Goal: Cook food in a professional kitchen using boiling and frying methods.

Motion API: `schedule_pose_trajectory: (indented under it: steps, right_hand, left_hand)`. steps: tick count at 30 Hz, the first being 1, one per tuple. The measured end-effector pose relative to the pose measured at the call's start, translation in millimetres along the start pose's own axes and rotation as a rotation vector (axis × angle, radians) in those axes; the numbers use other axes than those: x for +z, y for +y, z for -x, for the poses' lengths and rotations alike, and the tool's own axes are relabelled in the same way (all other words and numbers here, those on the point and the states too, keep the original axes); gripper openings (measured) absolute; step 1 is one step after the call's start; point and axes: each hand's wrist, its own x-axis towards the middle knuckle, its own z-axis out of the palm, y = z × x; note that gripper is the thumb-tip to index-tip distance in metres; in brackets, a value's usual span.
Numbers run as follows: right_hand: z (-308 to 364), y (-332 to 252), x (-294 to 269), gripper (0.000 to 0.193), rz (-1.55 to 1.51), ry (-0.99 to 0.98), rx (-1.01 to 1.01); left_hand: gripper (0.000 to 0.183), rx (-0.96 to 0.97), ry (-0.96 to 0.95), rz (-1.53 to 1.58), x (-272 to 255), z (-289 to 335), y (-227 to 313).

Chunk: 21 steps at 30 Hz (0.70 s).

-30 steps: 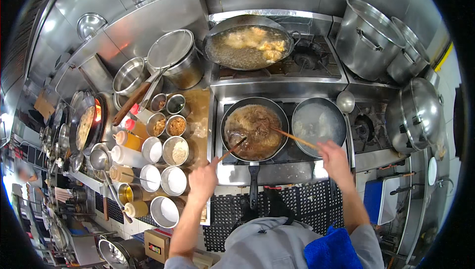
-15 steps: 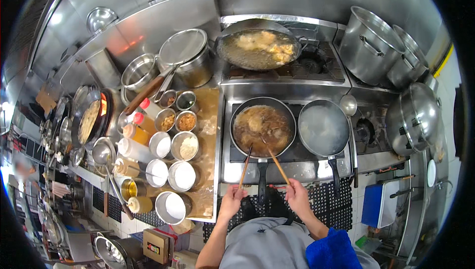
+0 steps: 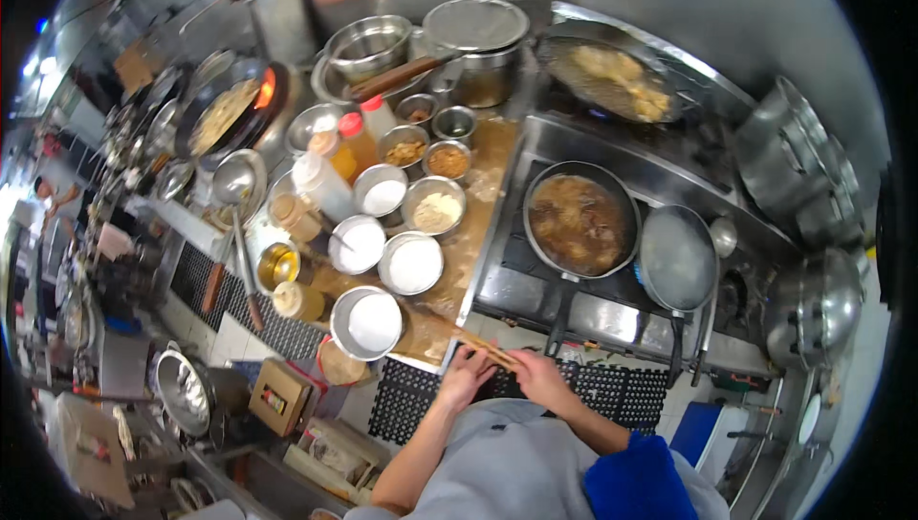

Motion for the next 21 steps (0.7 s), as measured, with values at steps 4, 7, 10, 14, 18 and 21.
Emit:
schedule_pose_trajectory:
  steps: [4, 7, 10, 14, 18, 21]
  right_hand:
    - [-39, 16, 33, 0.027, 0.094, 0.049, -0.105]
    - [-86, 12, 49, 0.037, 0.094, -0.007, -0.166]
    - [-101, -41, 38, 0.05, 0.243, 0.158, -0.372]
    - [-45, -87, -73, 0.032, -0.136, 0.248, -0.445]
    - [25, 37, -212, 0.015, -0.188, 0.798, -0.044]
    - [136, 230, -300, 0.028, 0.512, 0.96, 0.504]
  left_hand:
    - [0.037, -0.114, 0.082, -0.028, -5, 14, 8]
    - [0.038, -0.185, 0.031, -0.138, -8, 24, -4]
    - [0.034, -0.277, -0.045, -0.289, -14, 36, -21]
    - [0.033, -0.358, -0.041, -0.49, -13, 38, -42]
    - [0.034, -0.286, 0.026, -0.52, 11, 37, -48]
    - [0.033, -0.164, 0.031, -0.57, 34, 15, -54]
